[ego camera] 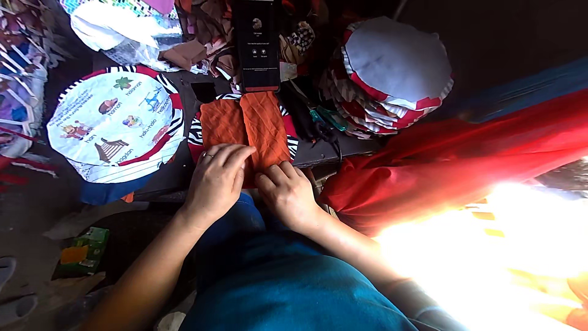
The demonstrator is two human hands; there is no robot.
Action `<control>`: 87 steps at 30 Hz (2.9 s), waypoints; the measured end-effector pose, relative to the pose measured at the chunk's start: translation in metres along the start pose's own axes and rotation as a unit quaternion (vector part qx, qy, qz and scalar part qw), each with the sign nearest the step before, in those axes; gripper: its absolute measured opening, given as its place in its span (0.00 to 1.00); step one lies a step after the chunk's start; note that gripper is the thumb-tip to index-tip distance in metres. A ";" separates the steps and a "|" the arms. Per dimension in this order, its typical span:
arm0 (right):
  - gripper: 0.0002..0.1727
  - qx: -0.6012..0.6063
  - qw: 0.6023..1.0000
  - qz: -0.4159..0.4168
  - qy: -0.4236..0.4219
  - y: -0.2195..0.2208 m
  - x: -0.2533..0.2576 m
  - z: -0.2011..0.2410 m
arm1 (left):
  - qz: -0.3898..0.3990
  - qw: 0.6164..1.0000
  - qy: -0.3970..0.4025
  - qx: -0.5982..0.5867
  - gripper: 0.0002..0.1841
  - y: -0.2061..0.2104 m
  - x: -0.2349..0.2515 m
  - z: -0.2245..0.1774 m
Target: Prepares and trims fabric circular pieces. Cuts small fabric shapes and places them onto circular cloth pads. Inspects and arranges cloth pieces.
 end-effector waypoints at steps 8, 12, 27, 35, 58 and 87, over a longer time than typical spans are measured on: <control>0.18 0.043 0.999 0.014 0.000 -0.002 0.030 -0.021 | 0.015 0.998 0.015 0.052 0.14 0.009 -0.003 0.001; 0.33 0.058 0.981 0.180 0.051 0.009 0.065 -0.031 | -0.046 0.997 -0.046 0.045 0.16 0.006 -0.016 -0.013; 0.42 0.086 0.972 0.205 0.078 0.013 0.066 -0.035 | -0.120 0.598 -0.502 -0.613 0.11 0.019 -0.018 -0.055; 0.35 0.139 0.965 0.196 0.106 -0.032 0.016 -0.030 | -0.194 0.665 -0.483 -0.535 0.08 0.008 -0.048 -0.062; 0.45 0.079 0.926 0.351 0.115 0.035 0.082 0.011 | -0.228 0.707 -0.474 -0.473 0.16 0.002 -0.061 -0.050; 0.20 -0.067 0.902 0.259 0.338 -0.094 0.069 -0.073 | 0.091 0.970 -0.212 0.071 0.29 -0.036 0.007 -0.019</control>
Point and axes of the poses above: each hand's wrist, its own x-axis towards the middle knuckle, its own y-axis out of the palm, z = x × y, the point moved 1 cm from there along x, towards the middle knuckle, and after that the axes turned 6 degrees about y, right-handed, at the moved point
